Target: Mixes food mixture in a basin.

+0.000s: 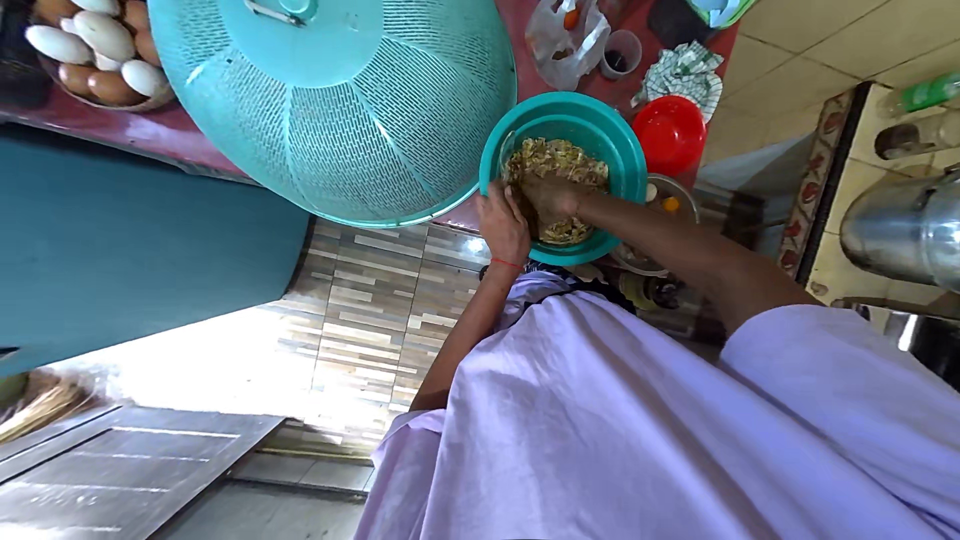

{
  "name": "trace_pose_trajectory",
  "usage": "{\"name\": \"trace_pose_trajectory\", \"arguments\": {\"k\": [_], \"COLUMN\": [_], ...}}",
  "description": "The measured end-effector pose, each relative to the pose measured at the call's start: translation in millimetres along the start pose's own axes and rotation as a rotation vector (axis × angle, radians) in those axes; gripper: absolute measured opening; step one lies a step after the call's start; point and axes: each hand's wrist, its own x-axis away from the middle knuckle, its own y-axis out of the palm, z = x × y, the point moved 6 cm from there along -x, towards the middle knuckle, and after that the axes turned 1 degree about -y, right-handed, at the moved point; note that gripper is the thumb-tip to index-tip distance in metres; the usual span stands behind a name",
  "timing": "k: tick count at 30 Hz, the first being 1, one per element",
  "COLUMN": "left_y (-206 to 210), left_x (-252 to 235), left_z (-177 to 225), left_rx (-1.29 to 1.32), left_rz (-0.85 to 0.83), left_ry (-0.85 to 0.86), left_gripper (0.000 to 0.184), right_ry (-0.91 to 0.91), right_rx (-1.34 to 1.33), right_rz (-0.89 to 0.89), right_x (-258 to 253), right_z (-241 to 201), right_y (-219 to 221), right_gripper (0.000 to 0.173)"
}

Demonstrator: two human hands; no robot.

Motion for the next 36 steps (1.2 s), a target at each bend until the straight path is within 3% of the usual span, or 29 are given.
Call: {"name": "trace_pose_trajectory", "arguments": {"k": [2, 7, 10, 18, 23, 30, 36], "left_y": [0, -1, -1, -1, -1, 0, -1], "left_x": [0, -3, -2, 0, 1, 0, 1], "left_z": [-1, 1, 0, 0, 0, 0, 1], "left_rx": [0.003, -0.007, -0.011, 0.009, 0.008, 0.011, 0.009], "left_rz": [0.008, -0.033, -0.055, -0.019, 0.013, 0.002, 0.009], "left_ry": [0.004, -0.041, -0.055, -0.013, 0.011, -0.003, -0.008], "left_gripper": [0.029, 0.031, 0.032, 0.031, 0.029, 0.03, 0.029], "right_ry": [0.06, 0.061, 0.055, 0.077, 0.088, 0.042, 0.038], "right_rx": [-0.004, -0.038, -0.065, -0.075, -0.065, -0.373, -0.307], "right_rz": [0.036, 0.117, 0.111, 0.168, 0.195, 0.118, 0.213], "right_x": [4, 7, 1, -10, -16, -7, -15], "right_z": [-6, -12, -7, 8, 14, 27, 27], "right_y": [11, 8, 2, -30, -28, -32, -17], "right_gripper": [0.085, 0.038, 0.024, 0.03, 0.03, 0.037, 0.032]}}
